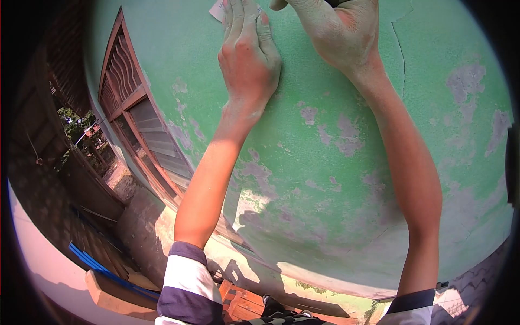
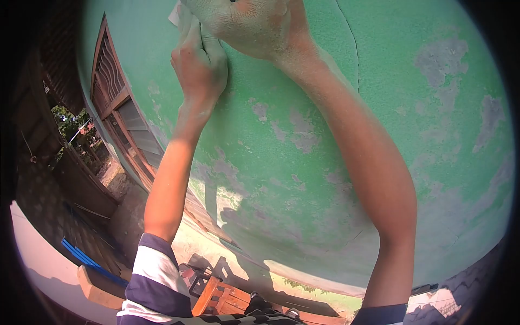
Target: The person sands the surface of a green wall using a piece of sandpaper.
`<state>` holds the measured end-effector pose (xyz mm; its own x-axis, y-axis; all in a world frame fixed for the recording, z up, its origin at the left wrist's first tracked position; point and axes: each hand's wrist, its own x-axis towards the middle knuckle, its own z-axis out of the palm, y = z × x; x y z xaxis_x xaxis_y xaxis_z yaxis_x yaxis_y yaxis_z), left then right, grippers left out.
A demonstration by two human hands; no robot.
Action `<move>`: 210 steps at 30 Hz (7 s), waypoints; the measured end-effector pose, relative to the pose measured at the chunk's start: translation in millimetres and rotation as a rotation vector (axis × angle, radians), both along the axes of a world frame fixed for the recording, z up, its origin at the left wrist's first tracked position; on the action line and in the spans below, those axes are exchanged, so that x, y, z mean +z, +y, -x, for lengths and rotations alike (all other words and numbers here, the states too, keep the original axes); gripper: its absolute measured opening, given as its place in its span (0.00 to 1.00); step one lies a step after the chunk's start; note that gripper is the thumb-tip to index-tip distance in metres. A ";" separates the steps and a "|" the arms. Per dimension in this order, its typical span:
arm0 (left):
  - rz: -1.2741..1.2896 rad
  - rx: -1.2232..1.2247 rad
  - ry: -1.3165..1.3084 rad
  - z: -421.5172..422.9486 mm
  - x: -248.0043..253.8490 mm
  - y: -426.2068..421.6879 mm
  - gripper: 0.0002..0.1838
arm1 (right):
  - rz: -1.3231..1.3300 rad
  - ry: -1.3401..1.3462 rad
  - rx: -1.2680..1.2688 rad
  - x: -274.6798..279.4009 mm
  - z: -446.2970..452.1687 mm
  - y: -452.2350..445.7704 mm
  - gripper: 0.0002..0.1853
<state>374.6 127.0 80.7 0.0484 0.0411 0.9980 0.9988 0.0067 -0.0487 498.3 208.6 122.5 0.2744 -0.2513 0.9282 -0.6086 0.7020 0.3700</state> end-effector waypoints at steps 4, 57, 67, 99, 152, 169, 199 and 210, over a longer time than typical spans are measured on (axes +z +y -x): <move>-0.084 0.008 0.268 -17.5 -89.2 10.2 0.24 | 0.070 -0.051 0.101 -1.4 -7.2 3.1 0.14; -0.254 -0.055 0.405 -39.9 4.9 40.0 0.27 | 0.293 0.367 -0.406 30.9 -62.6 10.3 0.16; 0.197 -0.154 0.544 -64.0 -76.9 31.2 0.26 | 0.330 0.268 -0.534 34.7 -92.9 20.0 0.16; -0.060 -0.081 0.303 -127.9 -18.0 56.5 0.28 | 0.225 0.000 -0.543 32.8 -198.2 66.7 0.18; 0.103 -0.080 0.351 -244.0 -90.4 96.0 0.26 | 0.168 -0.142 -0.233 18.0 -220.8 77.3 0.20; 0.061 -0.076 0.472 -234.7 0.2 96.7 0.23 | 0.309 -0.043 -0.353 -47.4 -269.4 82.6 0.20; 0.299 -0.378 0.578 -257.9 38.5 90.4 0.21 | 0.366 -0.029 -0.811 -93.9 -305.3 77.5 0.25; 0.621 -1.017 0.227 -226.7 55.4 83.9 0.19 | 0.145 -0.036 -1.267 -87.5 -266.0 67.8 0.44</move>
<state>601.4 211.0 136.1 0.5079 0.3517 0.7863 0.5028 -0.8622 0.0609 764.3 276.4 35.1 -0.1074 -0.2140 0.9709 0.5055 0.8291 0.2387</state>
